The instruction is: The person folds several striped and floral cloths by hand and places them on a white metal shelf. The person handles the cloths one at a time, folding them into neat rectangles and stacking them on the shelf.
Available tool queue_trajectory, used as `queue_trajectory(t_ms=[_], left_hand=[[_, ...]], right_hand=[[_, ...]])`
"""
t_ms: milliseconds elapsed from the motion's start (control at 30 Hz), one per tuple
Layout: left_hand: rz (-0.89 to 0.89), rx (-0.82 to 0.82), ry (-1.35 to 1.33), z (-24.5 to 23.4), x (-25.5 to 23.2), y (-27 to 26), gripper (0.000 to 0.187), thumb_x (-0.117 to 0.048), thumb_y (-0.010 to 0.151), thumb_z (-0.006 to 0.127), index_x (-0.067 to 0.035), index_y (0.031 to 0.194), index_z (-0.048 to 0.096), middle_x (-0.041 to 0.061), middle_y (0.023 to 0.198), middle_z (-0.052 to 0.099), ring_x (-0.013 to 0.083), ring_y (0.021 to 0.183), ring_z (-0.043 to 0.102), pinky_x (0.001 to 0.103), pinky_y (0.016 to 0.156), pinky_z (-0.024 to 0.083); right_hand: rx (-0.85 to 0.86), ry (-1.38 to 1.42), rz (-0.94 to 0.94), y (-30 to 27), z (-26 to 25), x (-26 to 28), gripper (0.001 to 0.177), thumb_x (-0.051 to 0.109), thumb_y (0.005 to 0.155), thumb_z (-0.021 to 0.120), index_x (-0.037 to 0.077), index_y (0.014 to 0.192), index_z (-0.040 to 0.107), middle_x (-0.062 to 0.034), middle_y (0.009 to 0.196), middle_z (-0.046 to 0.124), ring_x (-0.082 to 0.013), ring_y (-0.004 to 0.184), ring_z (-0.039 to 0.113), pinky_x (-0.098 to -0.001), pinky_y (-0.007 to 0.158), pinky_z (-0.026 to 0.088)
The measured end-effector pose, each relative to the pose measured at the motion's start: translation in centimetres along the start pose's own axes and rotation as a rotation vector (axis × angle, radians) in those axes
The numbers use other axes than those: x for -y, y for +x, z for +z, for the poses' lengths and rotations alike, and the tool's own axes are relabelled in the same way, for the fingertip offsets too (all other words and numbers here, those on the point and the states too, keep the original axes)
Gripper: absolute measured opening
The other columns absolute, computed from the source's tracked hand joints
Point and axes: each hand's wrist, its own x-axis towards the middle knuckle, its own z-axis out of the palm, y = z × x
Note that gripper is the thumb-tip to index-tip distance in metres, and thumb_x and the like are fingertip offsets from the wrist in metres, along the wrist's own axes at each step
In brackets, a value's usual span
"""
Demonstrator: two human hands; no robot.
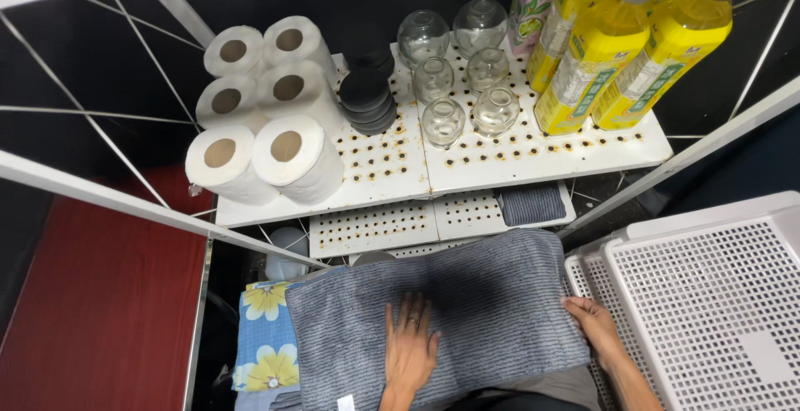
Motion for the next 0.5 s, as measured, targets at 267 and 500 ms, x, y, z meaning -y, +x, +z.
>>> queue_trajectory(t_ms=[267,500], left_hand=[[-0.12,0.046,-0.363,2.3,-0.9,-0.1,0.06,-0.032,0.112,0.058,-0.001,0.164,0.055,0.021,0.168,0.058,0.0411,0.163,0.041,0.068,0.135,0.013],[-0.045,0.479,-0.687,-5.3,-10.8,3.8,0.083,-0.04,0.112,0.059,-0.005,0.18,0.023,0.017,0.191,0.015,0.0347,0.176,0.009,0.053,0.14,0.003]], right_hand=[[0.021,-0.231,-0.026,0.5,0.1,1.6,0.047,0.037,0.103,0.078,0.002,0.134,0.081,-0.0188,0.133,0.083,-0.0323,0.125,0.074,-0.0442,0.111,0.052],[0.057,0.121,0.134,-6.3,1.6,6.8,0.042,0.018,0.106,0.077,-0.007,0.139,0.076,-0.0276,0.131,0.081,-0.0416,0.115,0.074,-0.0487,0.099,0.055]])
